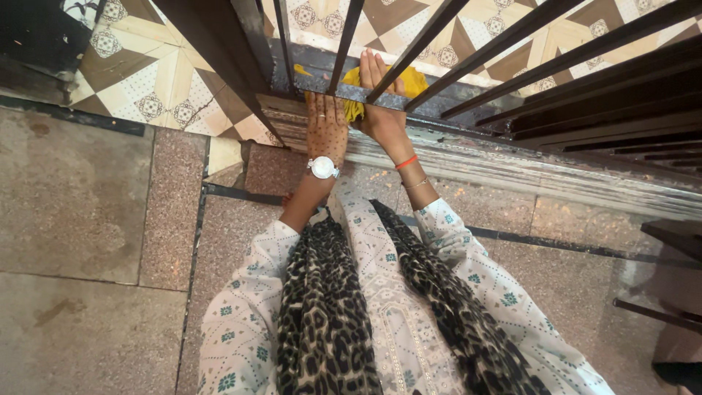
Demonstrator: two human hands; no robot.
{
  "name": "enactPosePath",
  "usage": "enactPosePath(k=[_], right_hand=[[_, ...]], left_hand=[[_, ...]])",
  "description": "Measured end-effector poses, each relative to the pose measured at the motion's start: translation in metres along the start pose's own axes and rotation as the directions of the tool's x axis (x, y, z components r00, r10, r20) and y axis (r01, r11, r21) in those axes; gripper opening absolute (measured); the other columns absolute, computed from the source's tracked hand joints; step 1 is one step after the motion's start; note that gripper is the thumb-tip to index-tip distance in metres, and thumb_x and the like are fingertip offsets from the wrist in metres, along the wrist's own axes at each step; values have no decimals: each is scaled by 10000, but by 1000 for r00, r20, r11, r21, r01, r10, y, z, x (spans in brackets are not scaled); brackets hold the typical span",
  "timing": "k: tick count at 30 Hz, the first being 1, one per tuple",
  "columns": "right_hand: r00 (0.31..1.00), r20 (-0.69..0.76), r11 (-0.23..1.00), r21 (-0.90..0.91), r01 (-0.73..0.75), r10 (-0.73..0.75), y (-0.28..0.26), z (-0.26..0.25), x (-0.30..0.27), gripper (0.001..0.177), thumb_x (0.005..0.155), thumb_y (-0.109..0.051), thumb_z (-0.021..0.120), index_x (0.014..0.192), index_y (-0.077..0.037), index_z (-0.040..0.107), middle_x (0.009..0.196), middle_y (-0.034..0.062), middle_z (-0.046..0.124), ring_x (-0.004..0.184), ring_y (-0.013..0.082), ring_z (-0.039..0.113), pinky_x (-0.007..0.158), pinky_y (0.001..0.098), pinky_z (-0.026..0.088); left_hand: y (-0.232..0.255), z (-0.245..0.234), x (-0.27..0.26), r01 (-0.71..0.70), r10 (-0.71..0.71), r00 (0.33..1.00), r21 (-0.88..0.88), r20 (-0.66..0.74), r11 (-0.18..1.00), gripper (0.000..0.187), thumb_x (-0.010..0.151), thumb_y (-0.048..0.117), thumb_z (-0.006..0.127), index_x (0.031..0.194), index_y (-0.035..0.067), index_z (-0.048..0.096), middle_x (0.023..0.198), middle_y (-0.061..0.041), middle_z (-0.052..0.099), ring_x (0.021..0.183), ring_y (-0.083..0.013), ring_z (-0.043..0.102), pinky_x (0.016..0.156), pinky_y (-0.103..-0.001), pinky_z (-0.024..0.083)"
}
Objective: The person cleans the bars of a metal gate by hand using a yellow cloth, wiping the surfaces and edges.
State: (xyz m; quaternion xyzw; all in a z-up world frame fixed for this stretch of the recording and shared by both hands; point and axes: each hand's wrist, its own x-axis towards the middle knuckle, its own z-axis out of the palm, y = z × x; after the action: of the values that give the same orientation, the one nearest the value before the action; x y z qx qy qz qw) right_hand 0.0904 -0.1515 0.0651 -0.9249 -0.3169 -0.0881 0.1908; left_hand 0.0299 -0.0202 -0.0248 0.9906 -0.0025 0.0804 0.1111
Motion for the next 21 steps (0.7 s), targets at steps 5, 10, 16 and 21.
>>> enactPosePath(k=[5,10,16,21], right_hand=[[996,-76,995,-93,34,-41,0,1,-6,1334,588,-233,971,1666,-68,203,1715,97,283,1595,246,267,1250,428,234],[1000,-3,998,-55,7,-7,-9,-11,-7,1304,552,-251,963,1640,-113,258,1692,88,301,1560,272,286,1219,446,234],[995,-95,994,-107,26,-36,-19,-20,-12,1157,650,-203,944,1633,-126,340,1704,100,281,1560,283,304,1259,458,272],[995,-73,971,-228,-77,62,-29,-13,-27,1031,669,-67,837,1602,-152,407,1674,110,350,1525,282,361,1259,483,256]], left_hand=[[2,-4,-3,17,-8,996,99,-88,995,555,1018,132,414,1516,-113,410,1629,-240,370,1534,-376,278,1299,-497,109],[2,-6,-3,25,-16,996,98,-90,995,576,1021,132,439,1536,-116,374,1650,-243,334,1545,-370,284,1310,-498,125],[0,-5,-6,-19,24,988,33,-151,999,563,1001,112,482,1525,-87,426,1614,-230,387,1524,-371,302,1298,-514,137],[-7,-11,-13,-59,56,991,-22,-121,998,578,963,155,535,1494,-65,477,1589,-228,410,1523,-385,311,1297,-512,153]])
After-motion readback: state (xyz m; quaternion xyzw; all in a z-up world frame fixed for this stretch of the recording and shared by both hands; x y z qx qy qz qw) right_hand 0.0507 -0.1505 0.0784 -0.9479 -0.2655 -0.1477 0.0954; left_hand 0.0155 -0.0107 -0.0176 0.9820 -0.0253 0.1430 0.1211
